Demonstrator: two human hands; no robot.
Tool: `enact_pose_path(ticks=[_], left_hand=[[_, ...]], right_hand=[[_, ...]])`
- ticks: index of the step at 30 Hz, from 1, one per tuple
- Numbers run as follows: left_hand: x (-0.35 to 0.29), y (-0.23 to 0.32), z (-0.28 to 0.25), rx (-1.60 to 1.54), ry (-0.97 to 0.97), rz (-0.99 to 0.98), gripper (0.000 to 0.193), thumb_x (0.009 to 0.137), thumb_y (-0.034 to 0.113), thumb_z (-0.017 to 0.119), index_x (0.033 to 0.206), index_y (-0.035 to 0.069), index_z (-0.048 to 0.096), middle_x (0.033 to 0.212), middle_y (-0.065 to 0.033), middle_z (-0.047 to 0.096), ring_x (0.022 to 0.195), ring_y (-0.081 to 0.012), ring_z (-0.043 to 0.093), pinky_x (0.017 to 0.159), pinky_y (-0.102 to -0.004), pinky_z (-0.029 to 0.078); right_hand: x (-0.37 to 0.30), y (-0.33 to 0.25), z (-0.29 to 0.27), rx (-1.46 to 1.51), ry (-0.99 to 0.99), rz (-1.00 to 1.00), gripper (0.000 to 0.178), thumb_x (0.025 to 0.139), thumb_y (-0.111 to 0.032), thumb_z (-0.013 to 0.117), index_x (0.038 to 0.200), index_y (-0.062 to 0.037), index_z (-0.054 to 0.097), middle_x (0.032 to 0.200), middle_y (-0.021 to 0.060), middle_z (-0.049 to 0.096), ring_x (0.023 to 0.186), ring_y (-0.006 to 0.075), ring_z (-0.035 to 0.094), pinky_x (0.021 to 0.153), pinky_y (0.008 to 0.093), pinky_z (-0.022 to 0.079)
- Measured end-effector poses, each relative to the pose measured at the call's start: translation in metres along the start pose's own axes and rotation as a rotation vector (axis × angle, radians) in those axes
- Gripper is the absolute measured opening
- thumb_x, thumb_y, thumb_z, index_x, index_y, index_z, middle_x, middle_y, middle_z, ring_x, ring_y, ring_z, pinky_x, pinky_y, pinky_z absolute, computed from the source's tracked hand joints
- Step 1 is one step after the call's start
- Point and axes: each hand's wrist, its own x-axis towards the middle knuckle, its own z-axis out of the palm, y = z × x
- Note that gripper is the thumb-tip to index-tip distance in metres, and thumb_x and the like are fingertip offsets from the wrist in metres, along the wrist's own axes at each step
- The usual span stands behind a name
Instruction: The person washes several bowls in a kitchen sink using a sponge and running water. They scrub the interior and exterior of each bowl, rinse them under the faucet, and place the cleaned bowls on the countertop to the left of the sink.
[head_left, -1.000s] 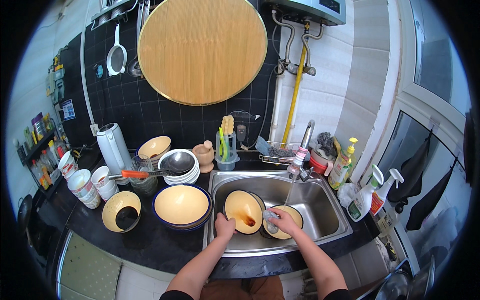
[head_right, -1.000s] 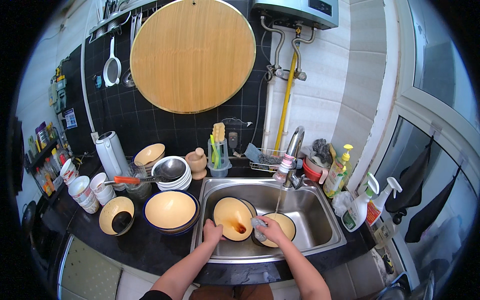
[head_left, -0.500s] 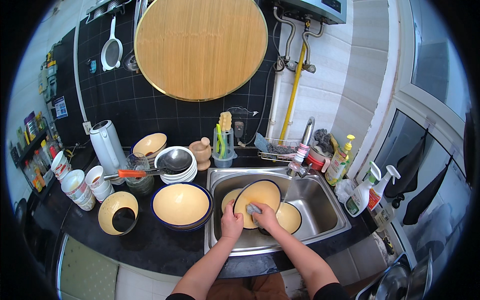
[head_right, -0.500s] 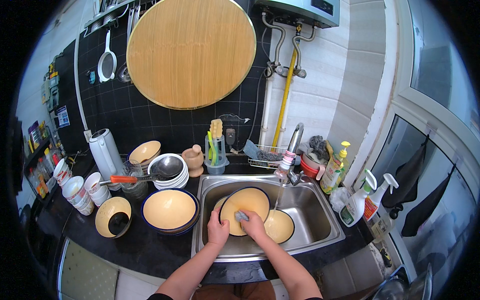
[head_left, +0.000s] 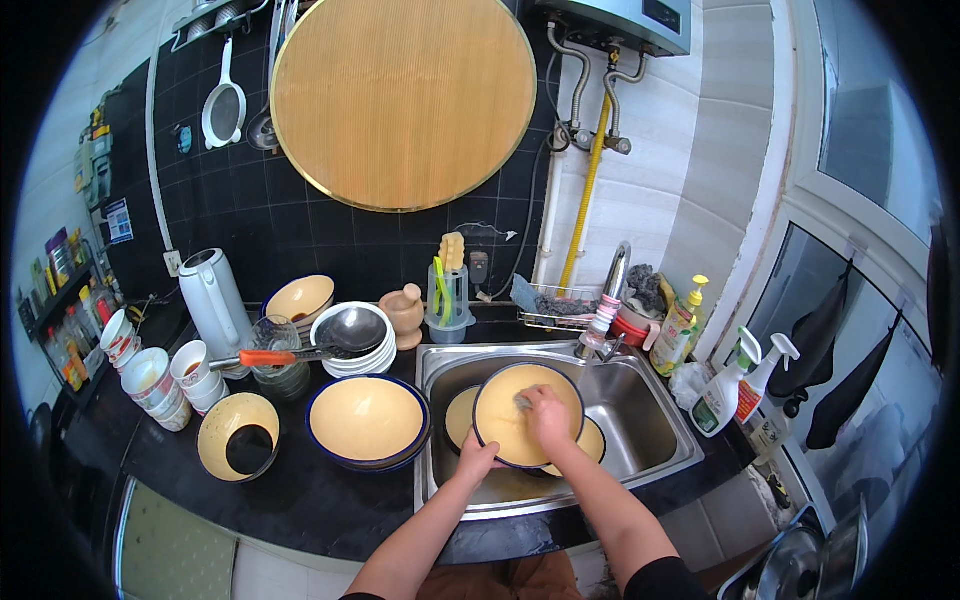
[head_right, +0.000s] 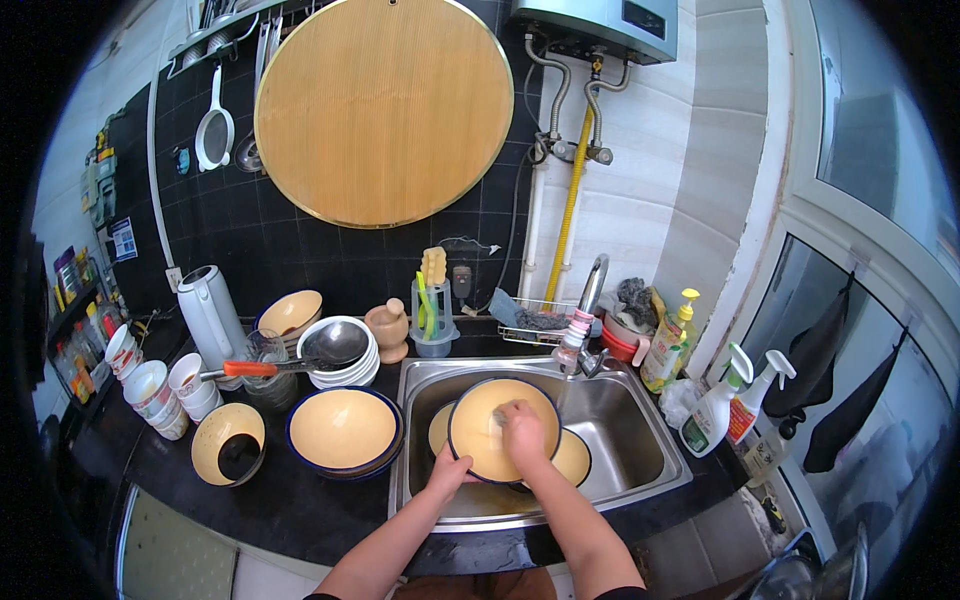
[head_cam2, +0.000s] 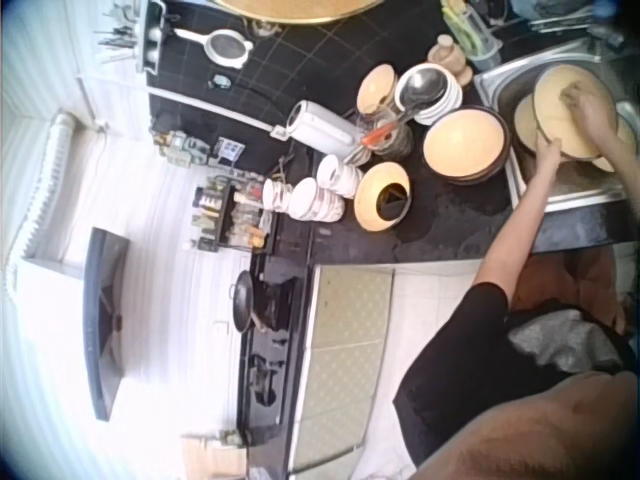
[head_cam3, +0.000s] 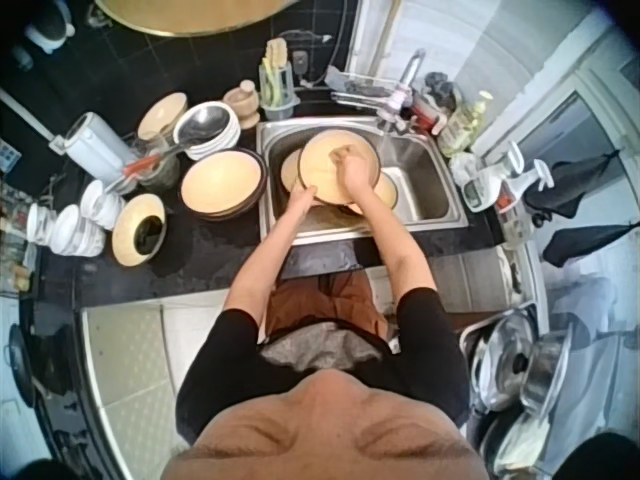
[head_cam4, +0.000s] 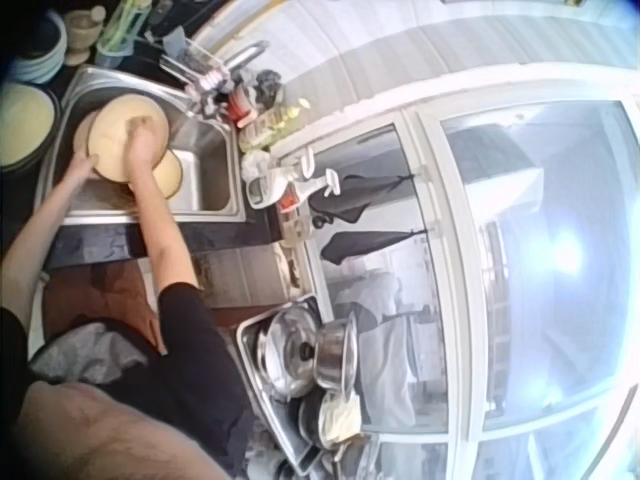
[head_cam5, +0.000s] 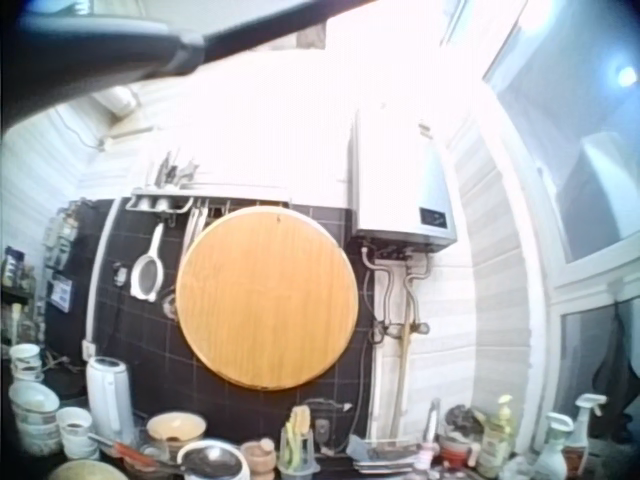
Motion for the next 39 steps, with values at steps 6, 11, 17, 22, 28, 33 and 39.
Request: enact_pose_path(ticks=[6, 11, 17, 22, 28, 33, 39], left_hand=[[0.007, -0.005, -0.012, -0.087, 0.055, 0.077, 0.052, 0.074, -0.008, 0.039, 0.123, 0.008, 0.032, 0.109, -0.0139, 0.050, 0.084, -0.0290, 0.060, 0.057, -0.0375, 0.057], [-0.003, 0.002, -0.003, -0.100, -0.101, -0.037, 0.055, 0.074, -0.008, 0.037, 0.126, 0.010, 0.028, 0.111, -0.0155, 0.048, 0.082, -0.0327, 0.060, 0.051, -0.0403, 0.057], [0.001, 0.002, -0.011, -0.089, -0.039, 0.067, 0.060, 0.072, -0.009, 0.036, 0.128, 0.011, 0.028, 0.110, -0.0155, 0.050, 0.079, -0.0313, 0.061, 0.050, -0.0373, 0.057], [-0.006, 0.005, -0.001, -0.051, -0.111, 0.019, 0.065, 0.072, -0.009, 0.036, 0.132, 0.013, 0.026, 0.112, -0.0143, 0.049, 0.080, -0.0301, 0.061, 0.048, -0.0356, 0.057], [0.001, 0.001, -0.013, -0.076, -0.049, 0.054, 0.059, 0.072, -0.008, 0.037, 0.127, 0.010, 0.032, 0.107, -0.0134, 0.052, 0.075, -0.0281, 0.062, 0.047, -0.0345, 0.057], [-0.003, 0.005, -0.006, -0.052, -0.112, 0.015, 0.054, 0.071, -0.007, 0.038, 0.123, 0.007, 0.036, 0.101, -0.0147, 0.054, 0.071, -0.0278, 0.063, 0.045, -0.0339, 0.056], [-0.001, -0.001, -0.008, -0.040, -0.264, -0.146, 0.051, 0.071, -0.005, 0.038, 0.121, 0.007, 0.035, 0.097, -0.0156, 0.053, 0.074, -0.0292, 0.061, 0.052, -0.0407, 0.057]], right_hand=[[-0.022, -0.018, 0.008, 0.124, -0.392, -0.095, 0.020, 0.067, -0.001, 0.057, 0.083, -0.0088, 0.066, 0.092, 0.0097, 0.060, 0.085, 0.0291, 0.058, 0.076, 0.0343, 0.047], [-0.005, -0.001, -0.010, -0.066, -0.114, -0.054, 0.032, 0.065, -0.001, 0.057, 0.095, -0.0100, 0.063, 0.100, 0.0113, 0.057, 0.090, 0.0291, 0.057, 0.077, 0.0347, 0.046], [-0.039, -0.015, 0.005, 0.157, -0.387, -0.263, 0.026, 0.070, -0.008, 0.058, 0.096, -0.0107, 0.065, 0.098, 0.0077, 0.059, 0.084, 0.0270, 0.059, 0.075, 0.0336, 0.048], [-0.027, 0.014, -0.016, -0.311, -0.337, -0.092, 0.036, 0.071, -0.006, 0.053, 0.107, -0.0098, 0.059, 0.113, 0.0101, 0.054, 0.096, 0.0289, 0.055, 0.081, 0.0344, 0.046], [-0.053, -0.022, -0.012, 0.226, -0.489, -0.156, 0.029, 0.076, -0.014, 0.053, 0.104, -0.0094, 0.061, 0.107, 0.0124, 0.057, 0.099, 0.0301, 0.054, 0.086, 0.0366, 0.043], [-0.038, 0.016, -0.025, -0.399, -0.213, -0.240, 0.026, 0.070, -0.005, 0.050, 0.094, -0.0073, 0.061, 0.095, 0.0134, 0.054, 0.090, 0.0290, 0.054, 0.077, 0.0352, 0.044], [-0.025, -0.020, -0.010, 0.066, -0.229, -0.355, 0.029, 0.079, -0.006, 0.042, 0.107, -0.0027, 0.047, 0.115, 0.0185, 0.044, 0.108, 0.0347, 0.046, 0.091, 0.0369, 0.038]])
